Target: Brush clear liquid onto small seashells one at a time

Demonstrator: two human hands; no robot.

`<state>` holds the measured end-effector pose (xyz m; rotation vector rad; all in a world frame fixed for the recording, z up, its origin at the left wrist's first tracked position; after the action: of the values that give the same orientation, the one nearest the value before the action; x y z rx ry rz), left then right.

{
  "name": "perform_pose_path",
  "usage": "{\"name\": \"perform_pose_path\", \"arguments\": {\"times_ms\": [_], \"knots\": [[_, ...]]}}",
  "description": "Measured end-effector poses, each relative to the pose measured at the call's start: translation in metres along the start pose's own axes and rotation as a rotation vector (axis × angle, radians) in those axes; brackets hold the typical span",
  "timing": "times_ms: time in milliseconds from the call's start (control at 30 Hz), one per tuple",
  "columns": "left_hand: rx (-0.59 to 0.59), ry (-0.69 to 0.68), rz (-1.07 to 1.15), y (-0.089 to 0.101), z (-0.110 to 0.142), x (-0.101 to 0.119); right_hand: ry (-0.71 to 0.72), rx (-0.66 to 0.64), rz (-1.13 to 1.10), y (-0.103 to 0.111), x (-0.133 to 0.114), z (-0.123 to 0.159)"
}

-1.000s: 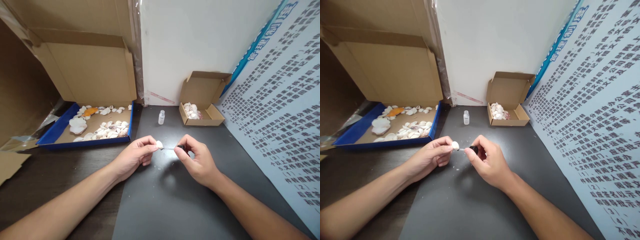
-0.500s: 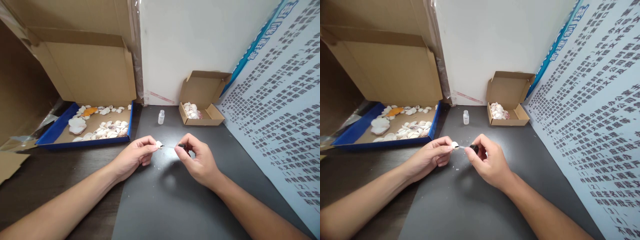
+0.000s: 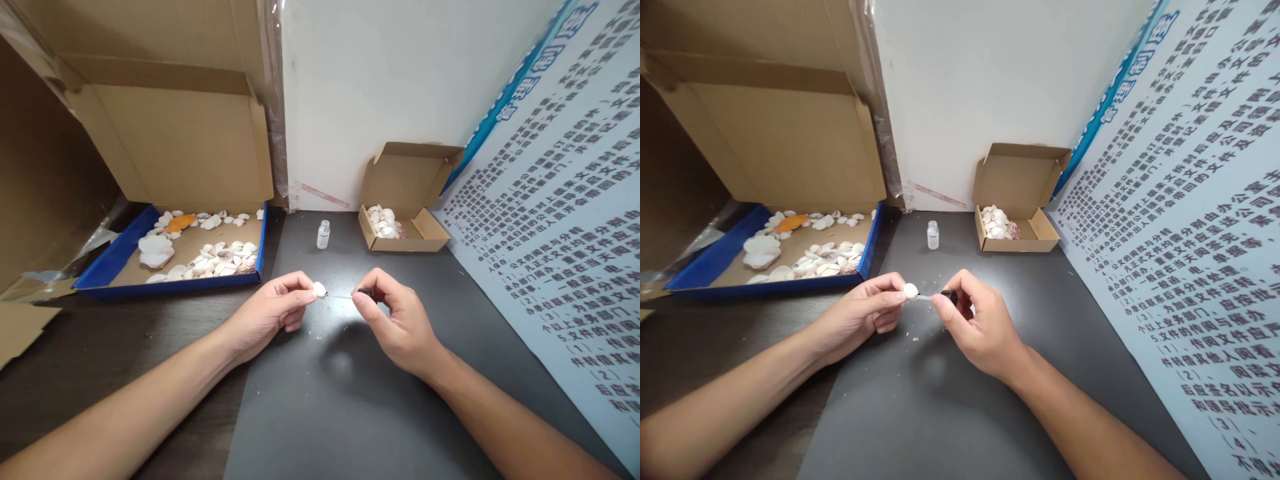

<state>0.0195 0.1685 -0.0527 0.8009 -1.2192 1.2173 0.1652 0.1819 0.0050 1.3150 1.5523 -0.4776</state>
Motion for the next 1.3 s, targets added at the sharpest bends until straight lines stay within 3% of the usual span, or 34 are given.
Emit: {"name": "perform_pose_path", "arguments": {"times_ms": [467, 1300], "knots": [[-0.005, -0.005, -0.004, 0.002, -0.001, -0.002, 0.006, -0.029, 0.038, -0.003, 0.0, 0.0], [0.0, 0.015, -0.002, 0.002, -0.001, -0.004, -0.004, 0.083, 0.038, 0.007, 0.004, 0.0]]}}
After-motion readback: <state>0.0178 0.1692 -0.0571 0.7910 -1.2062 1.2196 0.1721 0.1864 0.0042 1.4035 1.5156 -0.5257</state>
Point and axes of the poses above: each hand's wrist, its own z-axis away from the middle knuckle, its own y-axis out of the back of the hand, x = y × z, the point moved 9 cm from there along -z, towards the middle knuckle, and after that the axes turned 9 degrees about -z, right-handed, at the moved point
